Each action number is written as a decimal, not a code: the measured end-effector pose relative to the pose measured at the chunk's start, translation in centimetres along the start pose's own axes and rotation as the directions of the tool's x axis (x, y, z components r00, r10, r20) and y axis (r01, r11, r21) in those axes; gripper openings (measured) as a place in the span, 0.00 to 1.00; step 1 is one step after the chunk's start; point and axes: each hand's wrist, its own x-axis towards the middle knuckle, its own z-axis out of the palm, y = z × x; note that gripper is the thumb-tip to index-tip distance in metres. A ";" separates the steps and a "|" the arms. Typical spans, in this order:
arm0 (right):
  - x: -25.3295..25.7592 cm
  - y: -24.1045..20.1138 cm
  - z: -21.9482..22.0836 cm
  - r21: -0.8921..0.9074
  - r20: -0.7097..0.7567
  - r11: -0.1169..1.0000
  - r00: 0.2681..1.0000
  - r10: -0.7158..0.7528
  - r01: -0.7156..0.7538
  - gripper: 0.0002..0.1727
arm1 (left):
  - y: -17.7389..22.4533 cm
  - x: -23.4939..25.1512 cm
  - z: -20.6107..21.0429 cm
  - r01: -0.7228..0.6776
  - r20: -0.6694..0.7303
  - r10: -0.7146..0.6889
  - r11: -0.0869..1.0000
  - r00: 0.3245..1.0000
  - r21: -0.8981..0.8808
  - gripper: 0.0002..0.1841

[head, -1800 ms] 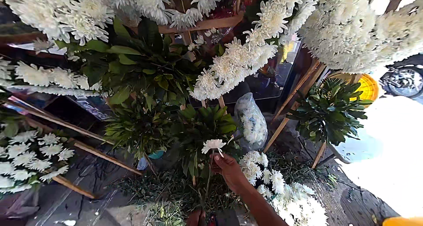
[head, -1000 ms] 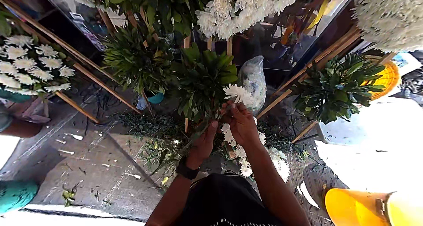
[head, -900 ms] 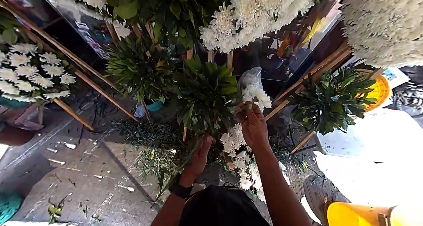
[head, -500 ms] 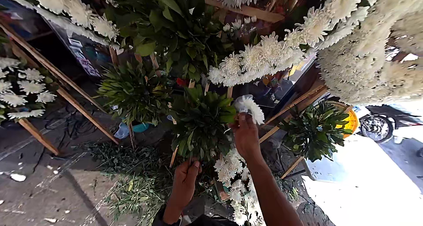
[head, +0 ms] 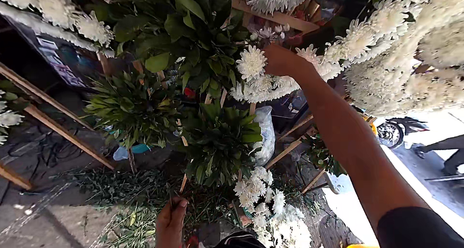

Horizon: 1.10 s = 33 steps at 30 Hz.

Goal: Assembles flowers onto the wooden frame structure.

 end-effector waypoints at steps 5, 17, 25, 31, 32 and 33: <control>0.7 0.0 -0.1 0.031 0.007 1.000 1.000 0.006 -0.007 0.16 | -0.2 0.7 -0.3 0.033 0.010 -0.033 0.999 0.999 0.011 0.07; 1.8 -0.6 0.5 -0.087 0.090 0.996 0.996 -0.014 0.022 0.17 | -1.0 0.7 1.0 0.075 0.014 -0.075 0.996 0.997 -0.046 0.08; 1.9 -0.1 1.6 -0.151 0.076 0.988 0.996 0.046 -0.034 0.13 | -2.0 0.2 0.8 0.140 -0.023 -0.143 0.985 0.989 -0.097 0.09; 3.1 0.5 2.3 -0.185 0.086 0.982 0.995 0.058 -0.041 0.16 | -1.8 0.0 0.5 0.114 -0.048 -0.119 0.988 0.992 -0.103 0.10; 3.2 0.5 2.2 -0.189 0.092 0.980 0.993 0.076 -0.057 0.16 | -1.8 -0.2 0.5 0.111 -0.057 -0.117 0.989 0.991 -0.099 0.09; 3.1 0.3 2.1 -0.177 0.098 0.981 0.991 0.094 -0.076 0.16 | -1.9 -0.5 0.4 0.112 -0.064 -0.118 0.990 0.991 -0.092 0.09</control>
